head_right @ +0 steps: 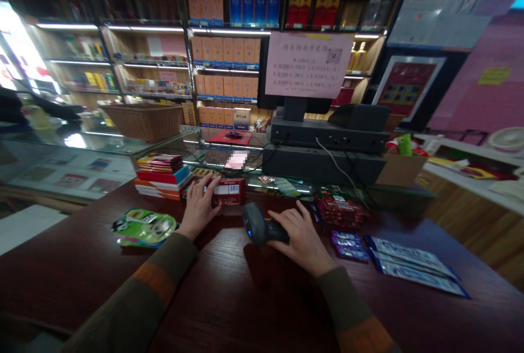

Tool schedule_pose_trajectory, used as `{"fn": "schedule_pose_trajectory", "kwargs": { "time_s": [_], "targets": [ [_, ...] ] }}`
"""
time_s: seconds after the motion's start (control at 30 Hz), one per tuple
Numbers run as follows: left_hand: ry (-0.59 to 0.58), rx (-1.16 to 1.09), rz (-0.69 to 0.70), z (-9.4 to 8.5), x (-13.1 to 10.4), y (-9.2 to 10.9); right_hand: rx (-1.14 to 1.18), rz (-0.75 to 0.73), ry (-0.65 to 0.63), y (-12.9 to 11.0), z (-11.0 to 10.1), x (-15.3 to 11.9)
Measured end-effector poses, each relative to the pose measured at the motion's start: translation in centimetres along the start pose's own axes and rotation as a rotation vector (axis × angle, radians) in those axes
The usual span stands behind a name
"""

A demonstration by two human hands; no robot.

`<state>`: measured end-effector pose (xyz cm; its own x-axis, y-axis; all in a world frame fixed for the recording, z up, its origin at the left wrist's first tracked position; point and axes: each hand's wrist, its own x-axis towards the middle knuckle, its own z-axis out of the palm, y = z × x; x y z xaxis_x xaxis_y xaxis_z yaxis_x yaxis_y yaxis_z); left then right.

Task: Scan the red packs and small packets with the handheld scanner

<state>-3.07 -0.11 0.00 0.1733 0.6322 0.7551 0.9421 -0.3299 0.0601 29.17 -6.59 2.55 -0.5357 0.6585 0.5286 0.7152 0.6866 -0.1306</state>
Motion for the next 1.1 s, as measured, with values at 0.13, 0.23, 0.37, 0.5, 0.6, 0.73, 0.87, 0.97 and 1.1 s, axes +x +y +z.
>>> {"fn": "schedule_pose_trajectory", "kwargs": {
  "time_s": [0.13, 0.23, 0.37, 0.5, 0.6, 0.73, 0.87, 0.97, 1.1],
  "targets": [
    [-0.007, -0.007, 0.008, -0.1, 0.0, 0.1, 0.018, -0.018, -0.003, -0.6, -0.2, 0.2],
    [0.000, -0.014, 0.010, -0.2, 0.0, 0.2, 0.030, -0.015, -0.014, -1.0, -0.3, 0.3],
    [0.001, -0.024, 0.010, -0.2, 0.1, 0.2, 0.041, -0.010, -0.023, -1.3, -0.4, 0.4],
    [0.006, -0.017, 0.009, 0.0, 0.1, 0.2, 0.054, 0.001, -0.033, -1.4, -0.5, 0.4],
    [0.000, -0.018, 0.008, 0.0, 0.0, 0.2, 0.059, 0.000, -0.036, -1.4, -0.5, 0.4],
    [-0.005, -0.012, 0.007, 0.0, 0.0, 0.3, 0.047, -0.007, -0.024, -1.4, -0.5, 0.4],
    [-0.012, -0.001, 0.004, 0.0, 0.0, 0.3, 0.036, -0.006, -0.013, -1.5, -0.5, 0.4],
    [-0.005, -0.013, 0.007, 0.0, 0.0, 0.2, 0.052, -0.003, -0.024, -1.5, -0.4, 0.4],
    [0.012, -0.021, 0.007, -0.1, 0.0, 0.2, 0.071, 0.021, -0.024, -1.1, -0.1, 0.3]
  ]
}}
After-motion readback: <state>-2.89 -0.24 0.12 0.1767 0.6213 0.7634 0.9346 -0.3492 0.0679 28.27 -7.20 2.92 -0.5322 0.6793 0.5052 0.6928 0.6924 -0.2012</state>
